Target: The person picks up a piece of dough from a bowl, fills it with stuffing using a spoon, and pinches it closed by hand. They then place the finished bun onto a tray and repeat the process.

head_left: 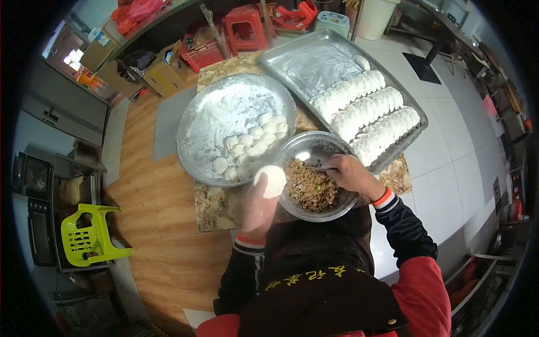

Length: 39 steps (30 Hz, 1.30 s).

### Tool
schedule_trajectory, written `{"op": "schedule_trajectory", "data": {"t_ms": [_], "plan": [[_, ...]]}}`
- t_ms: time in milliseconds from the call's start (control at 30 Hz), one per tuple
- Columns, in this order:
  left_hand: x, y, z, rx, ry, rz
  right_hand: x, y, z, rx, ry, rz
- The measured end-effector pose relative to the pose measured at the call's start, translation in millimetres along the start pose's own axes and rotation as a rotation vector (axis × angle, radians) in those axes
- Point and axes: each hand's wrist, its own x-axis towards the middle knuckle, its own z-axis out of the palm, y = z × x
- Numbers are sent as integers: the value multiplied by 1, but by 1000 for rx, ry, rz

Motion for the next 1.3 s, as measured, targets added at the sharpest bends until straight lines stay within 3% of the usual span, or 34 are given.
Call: {"op": "schedule_trajectory", "data": {"t_ms": [167,267,400,433,600,700,800,900,1000,1100,1300], "plan": [[-2,9,0,57,-93,-64,-11,-6,-29,85,93,61],[3,-8,5,-70,-142,-144,-16,-24,-46,142,151,119],[16,-23,14,-22,-362,-211,-25,-48,-43,98,213,66],[20,-24,20,-179,-324,-262,-28,-51,-38,64,223,27],[24,-25,19,-186,-326,-296,-36,-41,-25,75,343,-103],[22,-25,14,-212,-292,-310,-37,-42,-33,9,353,62],[17,-20,18,-183,-309,-308,-45,-27,-33,-275,112,50],[10,-12,25,-76,-354,-283,-48,-26,-22,-366,-65,12],[9,-11,26,36,-347,-265,-44,-31,-21,-368,-43,23],[6,-11,31,56,-288,-236,-27,-61,-28,-113,189,-36],[2,-11,32,-1,-247,-197,-18,-69,-21,-173,50,-214]]}}
